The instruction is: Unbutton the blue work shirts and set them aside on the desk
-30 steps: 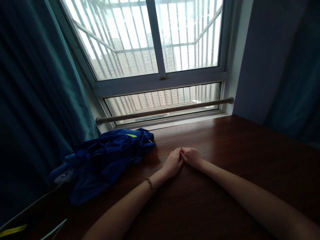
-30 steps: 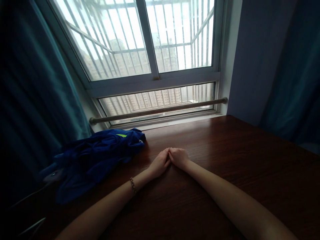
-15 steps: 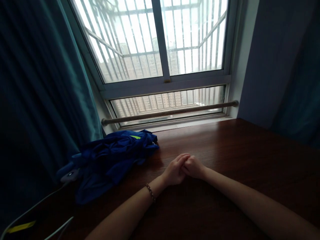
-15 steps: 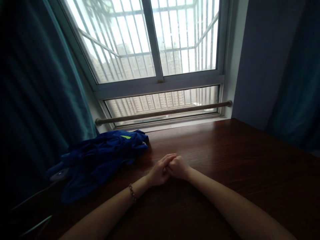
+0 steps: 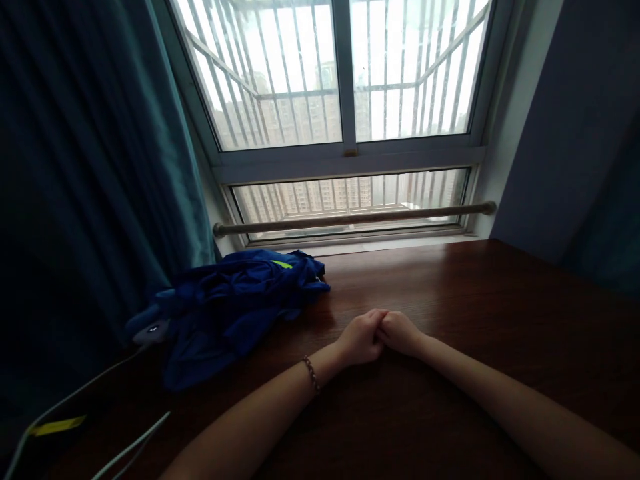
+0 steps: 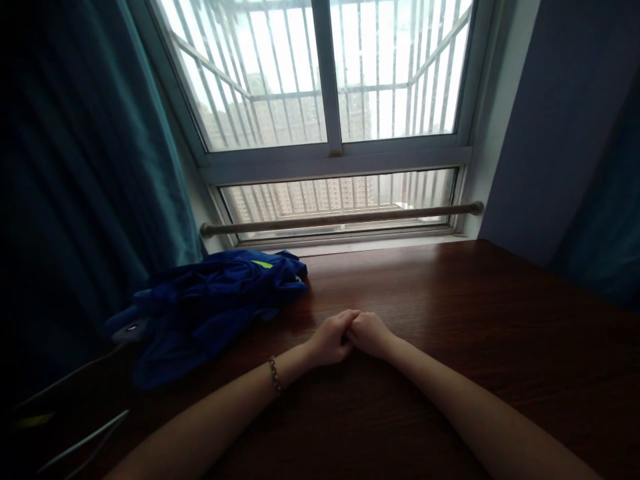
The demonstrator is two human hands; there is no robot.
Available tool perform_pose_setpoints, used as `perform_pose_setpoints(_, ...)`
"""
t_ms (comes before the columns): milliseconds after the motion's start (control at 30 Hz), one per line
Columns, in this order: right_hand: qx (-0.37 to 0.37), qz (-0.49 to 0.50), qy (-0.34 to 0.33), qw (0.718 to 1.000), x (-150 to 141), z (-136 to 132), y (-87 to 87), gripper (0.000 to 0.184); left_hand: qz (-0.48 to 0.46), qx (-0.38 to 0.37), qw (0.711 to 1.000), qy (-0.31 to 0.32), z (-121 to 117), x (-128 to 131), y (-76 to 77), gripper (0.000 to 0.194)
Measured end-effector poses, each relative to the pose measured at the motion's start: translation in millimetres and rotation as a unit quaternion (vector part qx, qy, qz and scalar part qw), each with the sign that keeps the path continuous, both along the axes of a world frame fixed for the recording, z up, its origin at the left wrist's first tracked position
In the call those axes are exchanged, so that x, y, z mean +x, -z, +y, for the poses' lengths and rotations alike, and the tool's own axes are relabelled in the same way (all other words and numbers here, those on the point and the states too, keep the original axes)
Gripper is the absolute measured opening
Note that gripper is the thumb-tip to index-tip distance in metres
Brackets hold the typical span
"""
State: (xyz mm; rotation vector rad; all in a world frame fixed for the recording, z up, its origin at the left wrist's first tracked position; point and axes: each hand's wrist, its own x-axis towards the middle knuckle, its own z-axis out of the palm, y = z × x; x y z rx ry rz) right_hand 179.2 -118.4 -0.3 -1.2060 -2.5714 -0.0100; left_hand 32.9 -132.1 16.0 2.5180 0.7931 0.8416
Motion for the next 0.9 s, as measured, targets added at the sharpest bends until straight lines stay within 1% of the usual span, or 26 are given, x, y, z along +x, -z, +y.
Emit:
perform_pose_setpoints(367,-0.02,0.009,0.021,1.0,-1.5,1.0,1.3,0.029,0.004,-0.004,1.0,-0.005,-0.1,-0.4,1.5,0.051)
perform_pose_setpoints(733,-0.026,0.012,0.016,0.999,-0.5,-0.8,-0.6,0.031,-0.008,-0.007,1.0,0.0,0.3,0.3,2.4,0.051)
perform_pose_setpoints(833,-0.036,-0.007,0.041,0.999,-3.2,-4.3,-6.6,0.032,-0.013,-0.012,1.0,-0.003,1.7,1.1,5.1,0.049)
perform_pose_setpoints(900,-0.044,-0.02,0.086,0.995,-8.3,-9.3,-14.8,0.033,-0.023,-0.016,1.0,-0.012,3.1,1.4,7.5,0.049)
